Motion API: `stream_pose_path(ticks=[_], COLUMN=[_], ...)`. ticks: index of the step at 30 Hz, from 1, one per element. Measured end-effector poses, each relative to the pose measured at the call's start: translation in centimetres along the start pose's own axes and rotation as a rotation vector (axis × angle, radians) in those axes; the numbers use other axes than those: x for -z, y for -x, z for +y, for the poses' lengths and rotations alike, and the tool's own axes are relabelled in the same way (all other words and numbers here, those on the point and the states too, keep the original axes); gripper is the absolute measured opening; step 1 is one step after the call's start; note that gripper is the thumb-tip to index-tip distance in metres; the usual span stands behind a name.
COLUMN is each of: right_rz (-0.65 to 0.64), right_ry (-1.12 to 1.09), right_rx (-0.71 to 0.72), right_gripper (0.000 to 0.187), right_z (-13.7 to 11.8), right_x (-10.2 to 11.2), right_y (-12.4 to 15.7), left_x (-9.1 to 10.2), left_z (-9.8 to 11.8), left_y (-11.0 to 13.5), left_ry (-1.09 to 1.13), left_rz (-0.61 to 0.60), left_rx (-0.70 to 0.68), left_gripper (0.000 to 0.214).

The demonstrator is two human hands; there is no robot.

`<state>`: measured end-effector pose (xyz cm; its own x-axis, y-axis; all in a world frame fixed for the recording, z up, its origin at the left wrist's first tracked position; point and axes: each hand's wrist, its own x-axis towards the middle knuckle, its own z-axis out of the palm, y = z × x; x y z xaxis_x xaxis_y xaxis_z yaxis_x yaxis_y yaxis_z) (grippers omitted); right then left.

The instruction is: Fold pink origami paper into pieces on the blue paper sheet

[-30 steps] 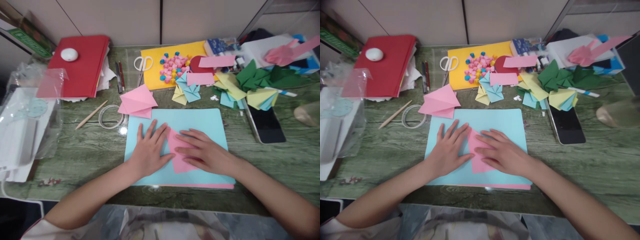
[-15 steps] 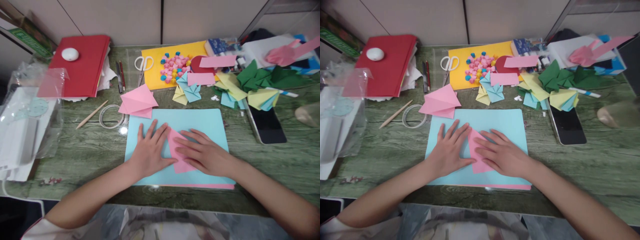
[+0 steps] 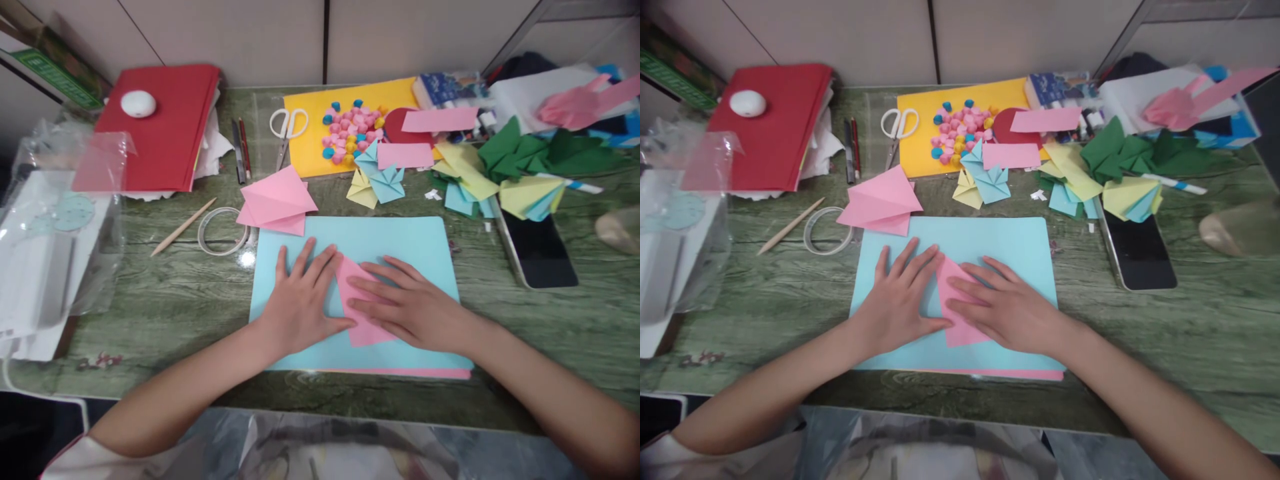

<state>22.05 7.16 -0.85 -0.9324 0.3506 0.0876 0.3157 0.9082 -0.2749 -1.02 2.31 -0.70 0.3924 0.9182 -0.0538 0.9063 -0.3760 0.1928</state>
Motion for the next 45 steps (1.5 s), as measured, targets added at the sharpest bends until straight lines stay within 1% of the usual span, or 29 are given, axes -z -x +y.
stream_pose_path(ticks=[10, 17, 25, 31, 33, 37, 39, 42, 45], right_rz=[-0.001, -0.020, 0.015, -0.004, 0.001, 0.006, 0.001, -0.010, -0.002], right_ry=[-0.024, 0.001, -0.044, -0.034, -0.041, -0.036, -0.025, -0.013, -0.023], right_rx=[0.006, 0.006, 0.003, 0.003, 0.002, 0.009, 0.012, 0.016, 0.019], right_gripper=[0.038, 0.041, 0.041, 0.039, 0.040, 0.041, 0.040, 0.039, 0.040], right_z=[0.12, 0.05, 0.02, 0.04, 0.00, -0.01, 0.04, 0.11, 0.12], right_x=[-0.06, -0.01, 0.01, -0.05, 0.04, 0.22, 0.21, 0.12, 0.09], right_y=[-0.01, 0.04, 0.00, 0.03, -0.02, -0.10, -0.08, -0.03, -0.03], left_x=[-0.14, 0.01, -0.09, -0.03, 0.08, 0.27, 0.25, 0.13, 0.03], left_z=[0.10, 0.14, 0.06, 0.07, 0.05, 0.04, 0.09, 0.14, 0.12], left_y=[-0.10, -0.01, -0.02, -0.02, -0.01, -0.17, -0.41, -0.79, -0.92], left_ry=[-0.001, -0.001, 0.001, 0.012, 0.023, 0.033, 0.026, 0.018, 0.022], left_rz=[0.015, -0.014, 0.008, 0.008, 0.004, 0.011, 0.036, 0.067, 0.086], left_rx=[-0.007, -0.004, -0.013, -0.010, -0.009, -0.001, 0.002, 0.006, 0.009], left_gripper=[0.091, 0.089, 0.089, 0.088, 0.083, 0.056, 0.048, 0.044, 0.046])
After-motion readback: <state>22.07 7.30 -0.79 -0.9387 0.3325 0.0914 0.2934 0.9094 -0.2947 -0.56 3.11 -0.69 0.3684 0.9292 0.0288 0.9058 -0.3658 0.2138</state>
